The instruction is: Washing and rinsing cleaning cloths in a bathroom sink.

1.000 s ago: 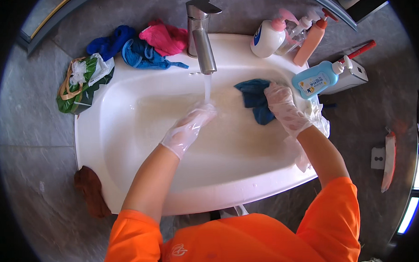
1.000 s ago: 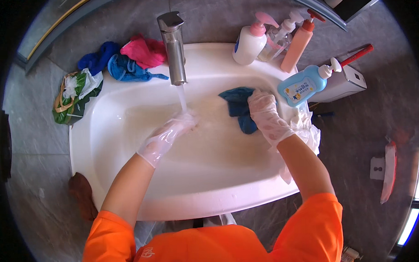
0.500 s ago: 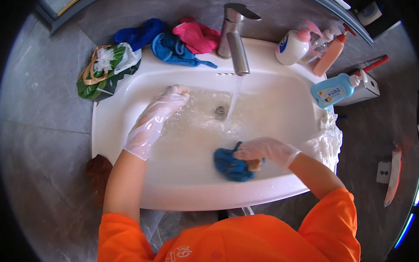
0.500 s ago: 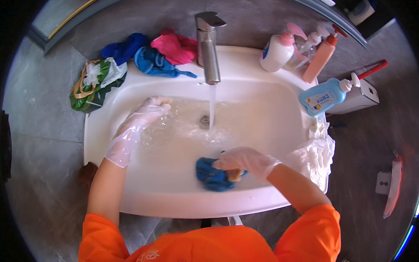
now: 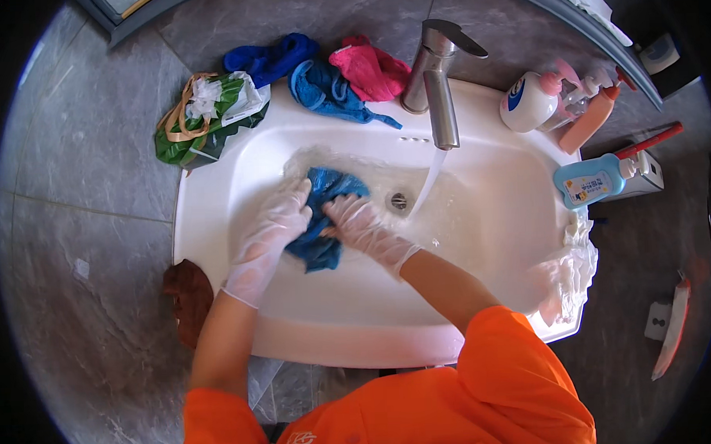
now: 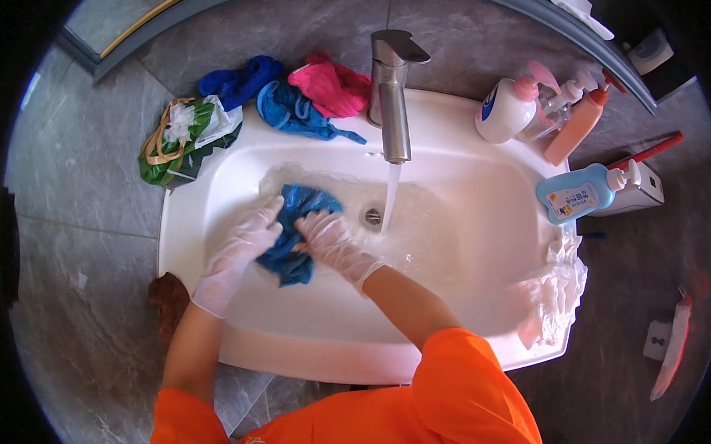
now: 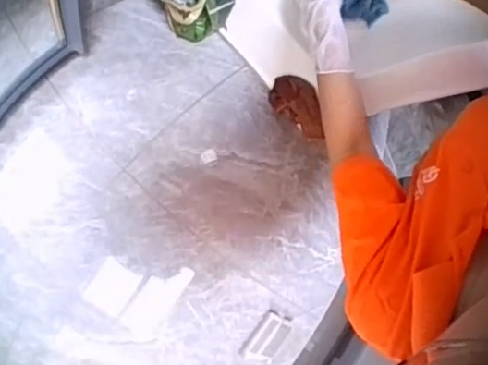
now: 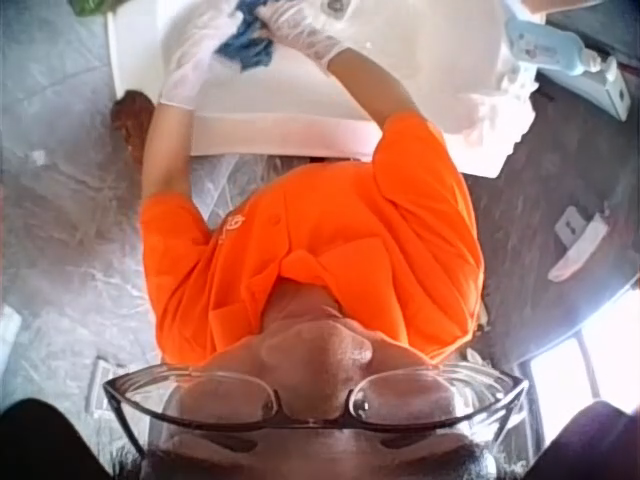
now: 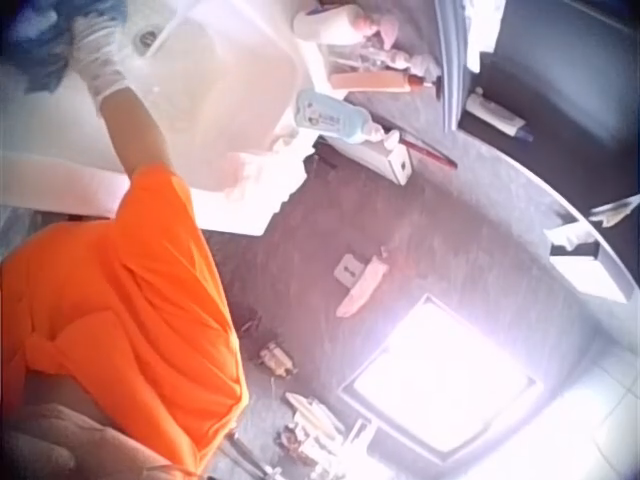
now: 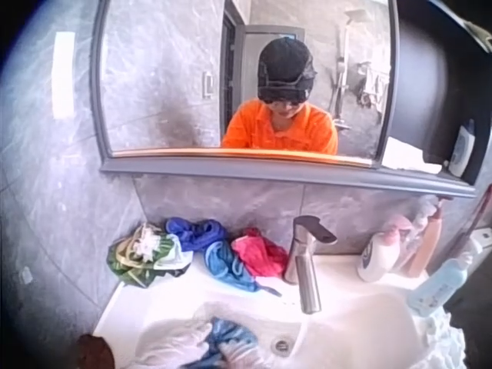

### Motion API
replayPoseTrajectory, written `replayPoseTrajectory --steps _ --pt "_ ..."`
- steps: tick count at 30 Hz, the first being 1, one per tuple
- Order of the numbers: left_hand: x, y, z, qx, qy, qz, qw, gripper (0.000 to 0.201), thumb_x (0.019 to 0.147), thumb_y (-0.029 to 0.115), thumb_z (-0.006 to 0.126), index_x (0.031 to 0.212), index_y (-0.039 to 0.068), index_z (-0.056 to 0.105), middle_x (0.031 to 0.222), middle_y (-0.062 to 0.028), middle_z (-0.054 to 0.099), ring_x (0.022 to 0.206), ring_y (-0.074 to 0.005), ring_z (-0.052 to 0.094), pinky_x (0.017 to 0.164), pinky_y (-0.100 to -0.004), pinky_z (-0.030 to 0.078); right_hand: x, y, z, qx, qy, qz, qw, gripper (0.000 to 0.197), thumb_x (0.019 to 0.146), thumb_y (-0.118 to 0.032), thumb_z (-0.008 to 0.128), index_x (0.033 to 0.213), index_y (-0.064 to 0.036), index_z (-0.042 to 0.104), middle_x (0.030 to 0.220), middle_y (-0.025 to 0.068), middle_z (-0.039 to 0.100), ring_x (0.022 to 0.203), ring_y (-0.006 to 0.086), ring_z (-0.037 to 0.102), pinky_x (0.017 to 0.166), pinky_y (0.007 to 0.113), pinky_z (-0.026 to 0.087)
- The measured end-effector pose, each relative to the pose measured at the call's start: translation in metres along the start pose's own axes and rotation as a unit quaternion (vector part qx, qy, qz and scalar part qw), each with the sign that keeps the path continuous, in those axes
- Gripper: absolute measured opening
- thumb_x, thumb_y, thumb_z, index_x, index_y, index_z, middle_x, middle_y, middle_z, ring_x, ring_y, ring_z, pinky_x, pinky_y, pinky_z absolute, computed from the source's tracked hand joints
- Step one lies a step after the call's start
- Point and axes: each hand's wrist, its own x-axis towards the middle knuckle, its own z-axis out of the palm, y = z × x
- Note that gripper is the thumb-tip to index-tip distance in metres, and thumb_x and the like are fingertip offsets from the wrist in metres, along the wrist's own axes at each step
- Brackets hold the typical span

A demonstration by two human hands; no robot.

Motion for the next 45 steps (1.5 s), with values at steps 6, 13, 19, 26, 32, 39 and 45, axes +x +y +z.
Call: replayPoseTrajectory --steps 6,13,19,26,32,39,45 --pt "0.030 0.053 0.070 0.058 0.091 0.084 0.991 0.076 0.081 0.045 0.054 0.140 0.008 0.025 0.144 -0.0206 0.022 0.136 -0.0347 0.014 0.109 -0.0501 0.010 -0.040 0.115 -0.015 -0.203 0.008 0.079 0.976 0.011 0.078 -0.023 0.057 0.072 -0.0147 0.060 0.071 0.0034 0.059 0.071 0.0215 0.059 0.057 0.035 0.043" --pt "0.048 0.135 0.087 0.032 0.016 0.170 0.985 0.091 0.074 0.043 0.064 0.141 0.006 0.016 0.143 -0.0262 0.017 0.135 -0.0388 0.013 0.109 -0.0474 0.012 -0.122 0.152 -0.112 -0.159 -0.334 0.283 0.885 0.026 0.082 -0.034 0.054 0.080 -0.0126 0.069 0.080 0.0078 0.066 0.081 0.0249 0.063 0.069 0.034 0.051" --pt "0.047 0.189 0.086 0.133 -0.038 0.222 0.965 0.079 0.068 0.034 0.070 0.135 0.012 0.035 0.140 -0.0192 0.028 0.133 -0.0349 0.021 0.107 -0.0515 0.017 -0.191 0.126 -0.114 -0.084 -0.387 0.151 0.906 0.035 0.080 -0.042 0.056 0.082 -0.0097 0.069 0.076 0.0080 0.065 0.079 0.0289 0.063 0.071 0.036 0.051" --pt "0.032 0.121 0.100 -0.345 -0.141 0.113 0.921 0.058 0.066 0.017 0.068 0.120 0.012 0.049 0.120 -0.0179 0.049 0.112 -0.0347 0.046 0.097 -0.0385 0.036 -0.120 0.097 -0.168 0.173 -0.294 0.494 0.800 0.048 0.078 -0.043 0.060 0.108 -0.0055 0.061 0.106 0.0160 0.061 0.105 0.0314 0.054 0.091 0.039 0.041" --pt "0.025 0.119 0.092 -0.242 -0.120 0.072 0.960 0.063 0.070 0.011 0.068 0.127 0.009 0.045 0.112 -0.0169 0.056 0.104 -0.0291 0.054 0.087 -0.0360 0.043 -0.116 0.096 -0.093 0.205 -0.233 0.390 0.867 0.064 0.081 -0.033 0.063 0.129 0.0019 0.040 0.114 0.0229 0.055 0.108 0.0348 0.053 0.095 0.038 0.039" --pt "-0.035 0.129 0.030 -0.343 -0.253 -0.152 0.892 0.058 0.075 0.024 0.068 0.126 0.005 0.047 0.105 -0.0201 0.061 0.099 -0.0269 0.059 0.085 -0.0338 0.045 -0.147 0.151 -0.096 0.382 0.118 0.497 0.770 0.049 0.082 -0.028 0.063 0.120 0.0007 0.050 0.105 0.0206 0.060 0.100 0.0299 0.056 0.090 0.035 0.042" --pt "-0.030 0.135 0.070 0.096 -0.080 0.129 0.984 0.108 0.069 0.063 0.061 0.140 -0.003 0.015 0.146 -0.0263 0.010 0.136 -0.0392 0.010 0.109 -0.0488 0.011 -0.123 0.099 -0.067 -0.151 0.137 0.349 0.915 0.049 0.080 -0.034 0.061 0.121 -0.0080 0.051 0.104 0.0180 0.060 0.095 0.0351 0.058 0.086 0.040 0.044"
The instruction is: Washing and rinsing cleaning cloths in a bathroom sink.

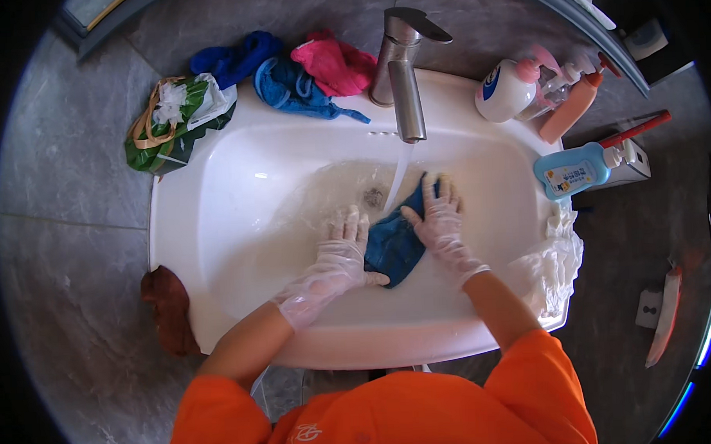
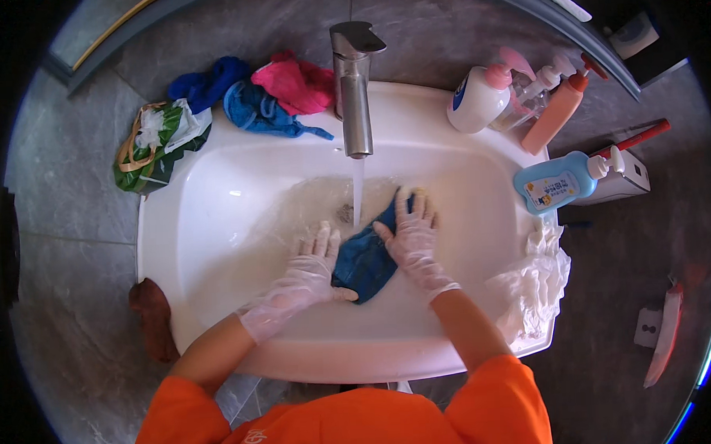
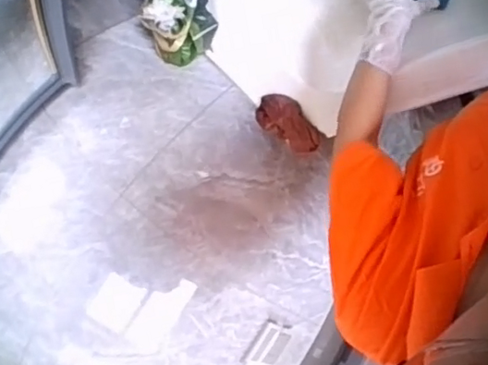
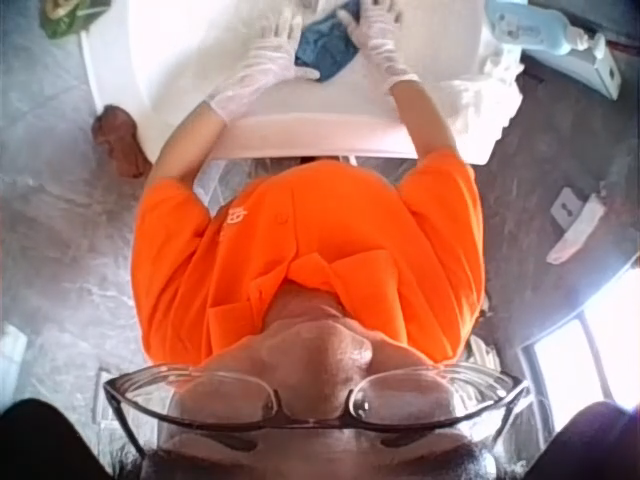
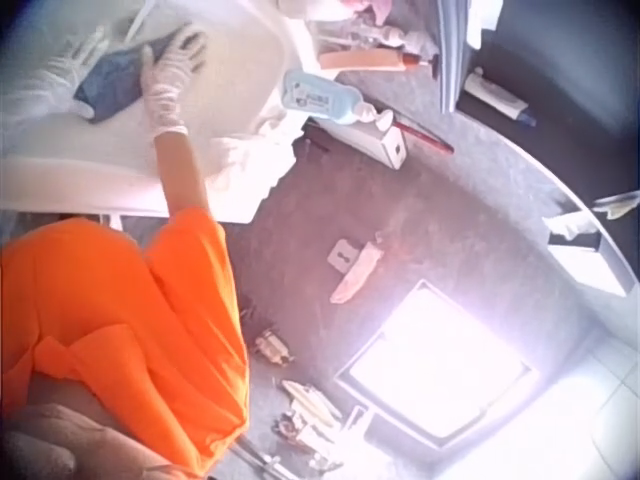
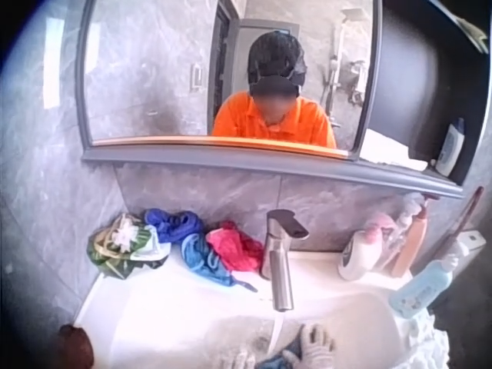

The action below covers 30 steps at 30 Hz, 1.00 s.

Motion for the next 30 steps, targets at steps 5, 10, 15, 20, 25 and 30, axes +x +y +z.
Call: replayPoseTrajectory --steps 5,10,15,20,25,30 --pt "0.030 0.034 0.054 -0.012 0.049 -0.082 0.995 0.099 0.073 0.066 0.053 0.140 0.001 0.021 0.141 -0.0293 0.019 0.130 -0.0472 0.017 0.108 -0.0489 0.015 0.004 -0.027 -0.020 0.300 -0.290 0.135 0.899 0.048 0.079 -0.038 0.062 0.117 -0.0103 0.053 0.107 0.0181 0.059 0.095 0.0340 0.058 0.085 0.041 0.045" --pt "0.056 0.013 0.137 -0.692 0.122 0.075 0.708 0.064 0.087 0.052 0.041 0.127 0.002 0.045 0.125 -0.0292 0.045 0.107 -0.0475 0.047 0.097 -0.0501 0.033 -0.023 -0.054 -0.024 0.257 -0.256 -0.043 0.931 0.034 0.078 -0.037 0.062 0.099 -0.0108 0.060 0.099 0.0153 0.061 0.092 0.0305 0.059 0.076 0.041 0.048" --pt "0.034 0.036 0.060 -0.011 0.017 -0.027 0.999 0.075 0.088 0.049 0.039 0.136 -0.006 0.024 0.141 -0.0278 0.022 0.132 -0.0464 0.015 0.107 -0.0537 0.013 0.001 -0.045 0.010 0.159 -0.147 -0.028 0.976 0.025 0.071 -0.031 0.067 0.085 -0.0106 0.061 0.076 0.0094 0.060 0.077 0.0312 0.057 0.067 0.042 0.048" --pt "0.025 0.031 0.058 -0.059 0.012 -0.036 0.998 0.072 0.088 0.047 0.039 0.138 -0.003 0.021 0.143 -0.0264 0.017 0.133 -0.0464 0.011 0.106 -0.0566 0.009 -0.026 -0.057 -0.028 0.307 -0.200 -0.177 0.914 0.026 0.076 -0.031 0.065 0.088 -0.0089 0.061 0.079 0.0130 0.060 0.076 0.0316 0.059 0.068 0.043 0.048" --pt "0.035 0.031 0.067 -0.047 -0.053 -0.103 0.992 0.067 0.088 0.044 0.039 0.141 0.007 0.020 0.145 -0.0231 0.016 0.134 -0.0452 0.007 0.108 -0.0550 0.005 0.007 -0.057 0.011 0.340 -0.291 0.061 0.892 0.026 0.075 -0.035 0.064 0.089 -0.0139 0.060 0.080 0.0082 0.060 0.082 0.0270 0.057 0.068 0.043 0.045" --pt "0.025 0.027 0.077 0.030 0.105 -0.016 0.994 0.063 0.087 0.039 0.043 0.134 -0.002 0.034 0.143 -0.0242 0.022 0.132 -0.0449 0.014 0.109 -0.0498 0.009 -0.016 -0.061 -0.033 0.292 -0.156 -0.322 0.887 0.022 0.081 -0.031 0.061 0.095 -0.0136 0.060 0.073 0.0130 0.060 0.066 0.0330 0.060 0.061 0.042 0.049"
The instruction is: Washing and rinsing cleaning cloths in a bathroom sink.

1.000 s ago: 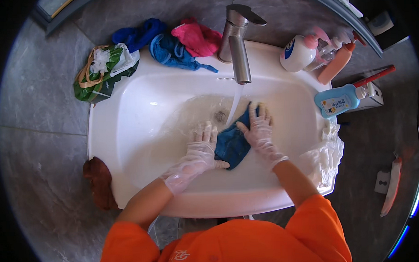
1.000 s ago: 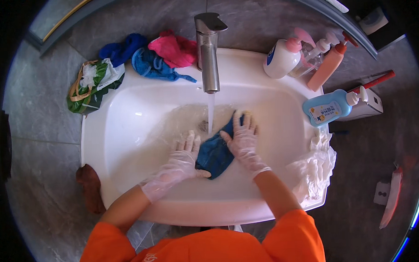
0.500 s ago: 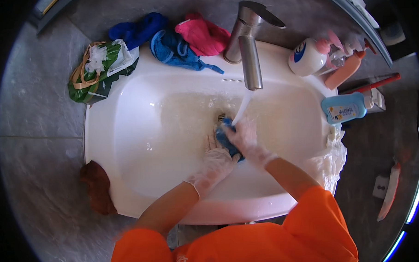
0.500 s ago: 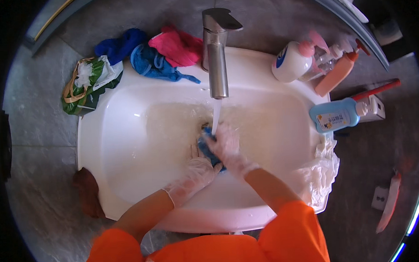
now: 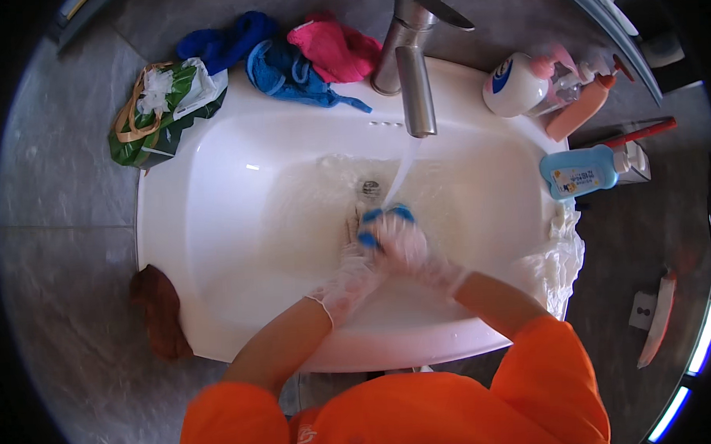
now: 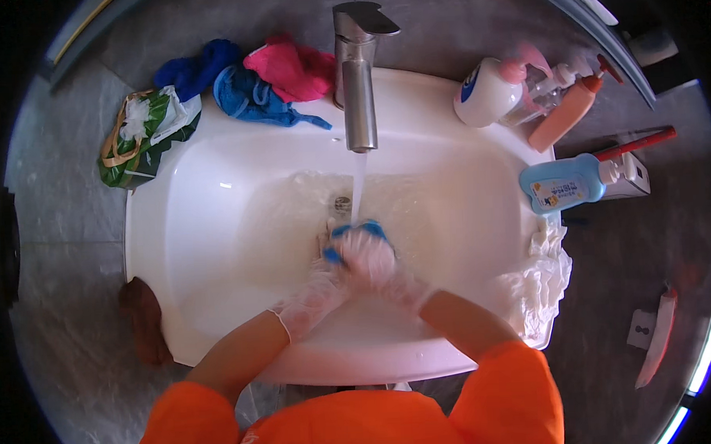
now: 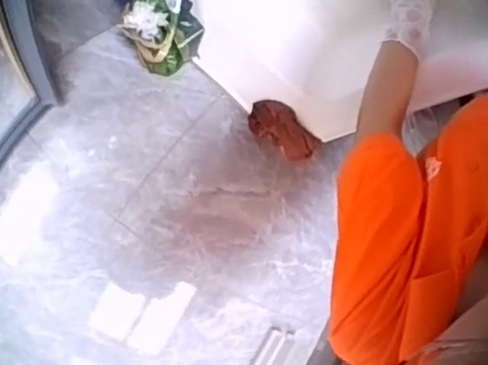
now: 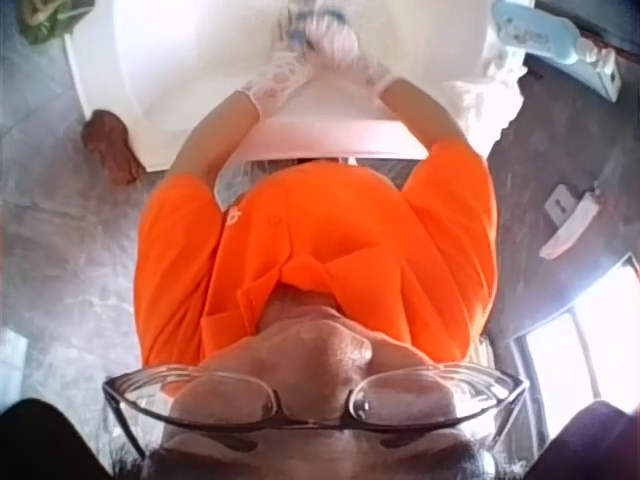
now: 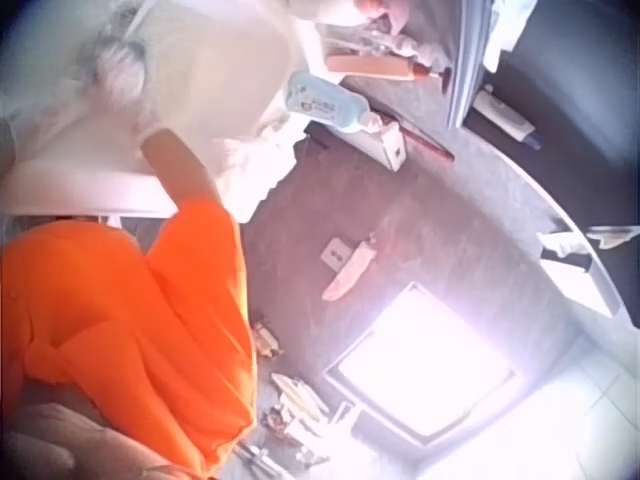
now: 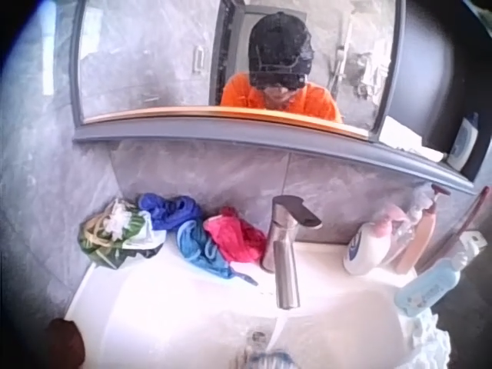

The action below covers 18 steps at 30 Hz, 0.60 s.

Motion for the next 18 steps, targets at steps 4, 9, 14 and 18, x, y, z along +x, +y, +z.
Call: replayPoseTrajectory --steps 4,9,14,18 --pt "0.011 0.000 -0.016 0.027 0.022 -0.035 0.999 0.050 0.086 0.032 0.046 0.124 -0.001 0.046 0.136 -0.0239 0.035 0.129 -0.0406 0.028 0.107 -0.0489 0.019 0.024 0.078 0.002 -0.060 -0.160 0.472 0.865 0.043 0.082 -0.046 0.051 0.106 -0.0111 0.060 0.097 0.0162 0.064 0.090 0.0342 0.060 0.077 0.042 0.047" --pt "-0.011 -0.041 -0.088 -0.362 -0.250 -0.126 0.889 0.053 0.084 0.027 0.053 0.124 -0.006 0.044 0.132 -0.0221 0.041 0.123 -0.0358 0.039 0.103 -0.0436 0.031 0.016 0.100 -0.099 0.053 -0.258 0.448 0.855 0.048 0.077 -0.045 0.060 0.107 -0.0069 0.061 0.100 0.0166 0.063 0.090 0.0302 0.061 0.079 0.038 0.047" --pt "-0.008 -0.050 -0.080 -0.302 0.030 -0.030 0.952 0.081 0.074 0.043 0.065 0.131 -0.006 0.034 0.140 -0.0245 0.026 0.131 -0.0367 0.023 0.108 -0.0398 0.022 -0.020 0.125 -0.077 0.040 0.006 0.519 0.854 0.052 0.072 -0.038 0.068 0.112 -0.0071 0.056 0.109 0.0154 0.057 0.098 0.0312 0.056 0.083 0.038 0.045" --pt "0.013 -0.006 -0.052 -0.195 0.027 0.066 0.978 0.082 0.078 0.045 0.059 0.136 -0.004 0.028 0.143 -0.0270 0.016 0.134 -0.0398 0.015 0.109 -0.0415 0.018 -0.025 0.102 -0.029 -0.115 0.039 0.309 0.943 0.066 0.068 -0.030 0.072 0.125 -0.0114 0.044 0.116 0.0195 0.050 0.106 0.0342 0.049 0.091 0.039 0.041"
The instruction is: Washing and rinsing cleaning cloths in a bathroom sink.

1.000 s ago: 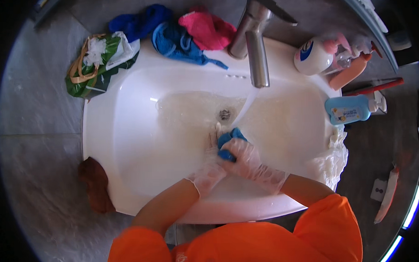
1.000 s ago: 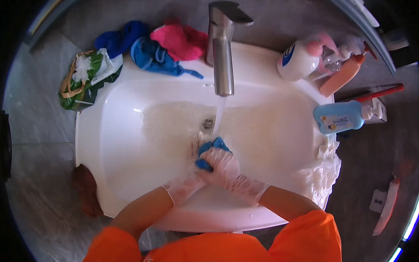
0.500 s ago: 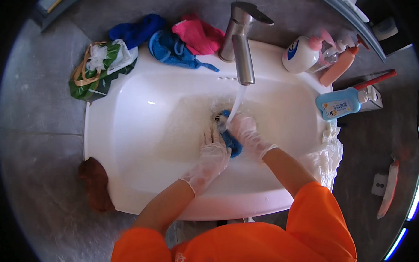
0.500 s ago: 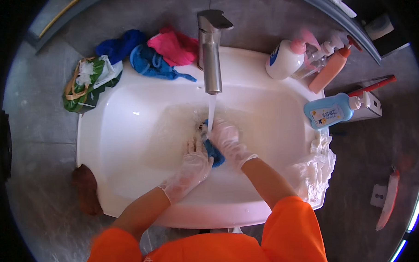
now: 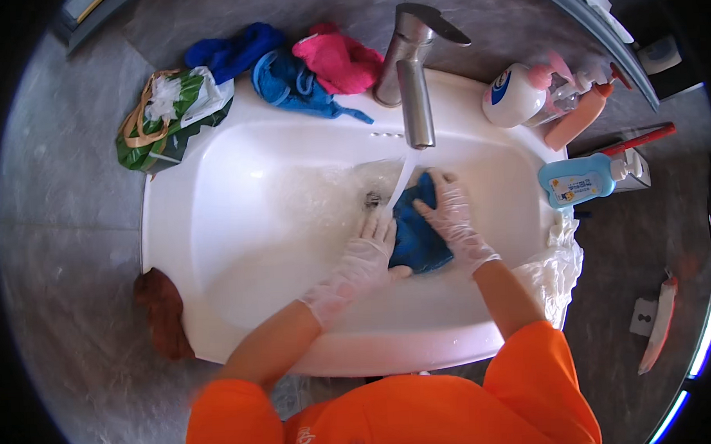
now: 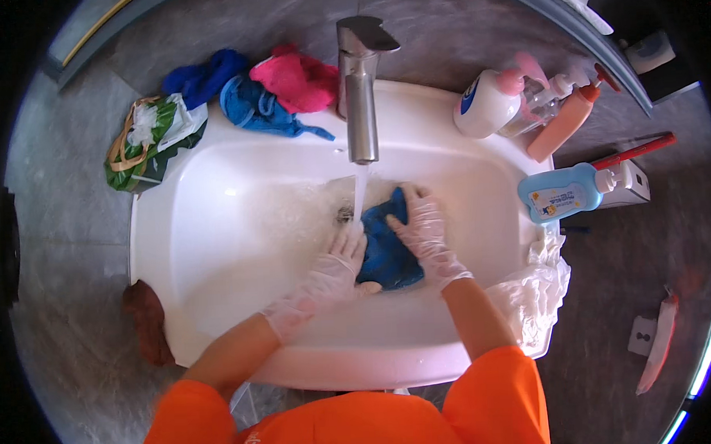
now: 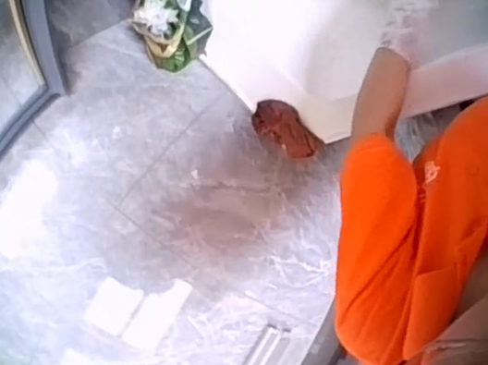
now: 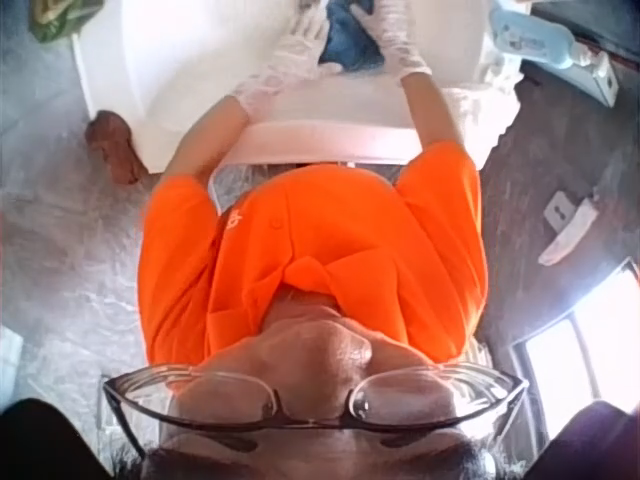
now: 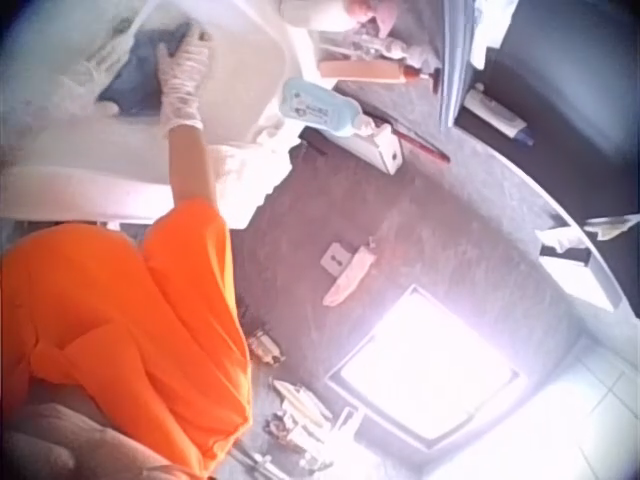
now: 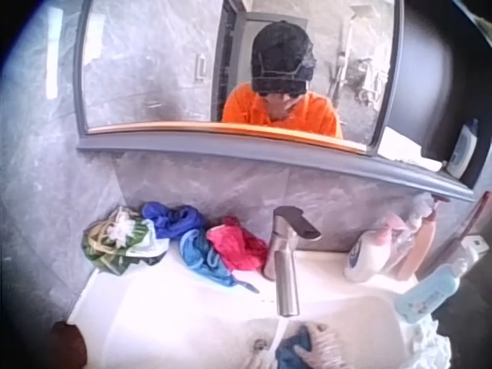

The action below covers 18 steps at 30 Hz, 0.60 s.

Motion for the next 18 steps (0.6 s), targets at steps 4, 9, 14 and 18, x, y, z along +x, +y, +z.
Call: replayPoseTrajectory --steps 4,9,14,18 --pt "-0.008 -0.010 0.042 0.184 0.001 -0.025 0.983 0.078 0.080 0.042 0.058 0.133 -0.007 0.030 0.142 -0.0269 0.020 0.132 -0.0408 0.019 0.107 -0.0420 0.021 -0.009 -0.057 -0.010 0.247 -0.145 -0.008 0.958 0.044 0.072 -0.032 0.068 0.109 -0.0110 0.057 0.100 0.0171 0.060 0.096 0.0287 0.059 0.083 0.034 0.047" --pt "-0.016 -0.009 0.048 0.036 -0.066 -0.075 0.994 0.065 0.086 0.036 0.049 0.131 -0.009 0.031 0.138 -0.0281 0.028 0.130 -0.0423 0.023 0.104 -0.0443 0.027 -0.035 -0.078 0.023 0.117 -0.084 -0.236 0.961 0.022 0.078 -0.028 0.064 0.094 -0.0128 0.060 0.086 0.0115 0.062 0.079 0.0289 0.061 0.071 0.040 0.049" --pt "-0.015 -0.003 0.038 0.057 0.000 -0.046 0.997 0.065 0.090 0.035 0.040 0.134 -0.009 0.025 0.141 -0.0290 0.021 0.131 -0.0437 0.020 0.108 -0.0454 0.017 -0.011 -0.071 0.042 -0.047 -0.046 -0.039 0.997 0.016 0.082 -0.027 0.057 0.092 -0.0146 0.059 0.076 0.0096 0.057 0.070 0.0266 0.059 0.062 0.041 0.049" --pt "-0.043 -0.072 0.136 0.065 -0.126 -0.043 0.989 0.066 0.088 0.035 0.043 0.136 -0.007 0.024 0.143 -0.0250 0.019 0.133 -0.0393 0.018 0.110 -0.0430 0.013 -0.030 -0.071 0.028 0.124 -0.091 -0.293 0.944 0.026 0.083 -0.029 0.055 0.105 -0.0161 0.058 0.078 0.0140 0.058 0.072 0.0308 0.060 0.062 0.044 0.049"
